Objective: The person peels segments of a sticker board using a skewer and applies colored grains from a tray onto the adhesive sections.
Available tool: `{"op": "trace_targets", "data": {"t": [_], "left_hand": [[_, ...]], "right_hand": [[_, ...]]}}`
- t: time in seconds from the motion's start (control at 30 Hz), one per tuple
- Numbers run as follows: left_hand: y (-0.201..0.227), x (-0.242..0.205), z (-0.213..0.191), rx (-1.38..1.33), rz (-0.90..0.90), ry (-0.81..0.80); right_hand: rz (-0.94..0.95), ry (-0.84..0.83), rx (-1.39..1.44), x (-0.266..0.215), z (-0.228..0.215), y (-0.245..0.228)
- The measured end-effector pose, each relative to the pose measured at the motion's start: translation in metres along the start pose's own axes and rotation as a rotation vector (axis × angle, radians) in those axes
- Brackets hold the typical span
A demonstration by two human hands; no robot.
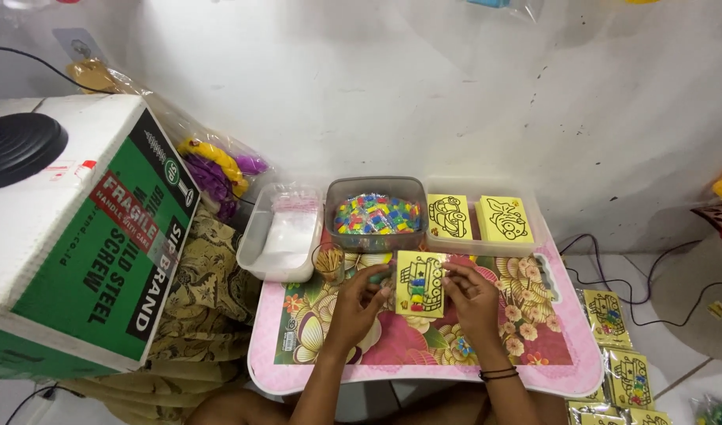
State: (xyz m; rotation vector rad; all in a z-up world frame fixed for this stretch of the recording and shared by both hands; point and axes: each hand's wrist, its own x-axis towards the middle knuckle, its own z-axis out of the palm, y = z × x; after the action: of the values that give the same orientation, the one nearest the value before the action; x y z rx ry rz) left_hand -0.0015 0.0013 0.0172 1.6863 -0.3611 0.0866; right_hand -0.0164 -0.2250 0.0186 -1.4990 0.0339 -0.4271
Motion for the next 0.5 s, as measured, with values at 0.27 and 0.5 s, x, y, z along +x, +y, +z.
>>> {"op": "trace_targets", "data": {"t": [0.27,0.5], "left_hand": [[-0.007,-0.003,0.000,0.059,0.019,-0.035],[0.031,-0.004,0.000,0.077,0.000,-0.051]], "right_hand": [[-0.064,-0.036,-0.059,0.000,0.005,0.011],[-0.071,-0.071,-0.154,0.001,0.004,-0.007]]}}
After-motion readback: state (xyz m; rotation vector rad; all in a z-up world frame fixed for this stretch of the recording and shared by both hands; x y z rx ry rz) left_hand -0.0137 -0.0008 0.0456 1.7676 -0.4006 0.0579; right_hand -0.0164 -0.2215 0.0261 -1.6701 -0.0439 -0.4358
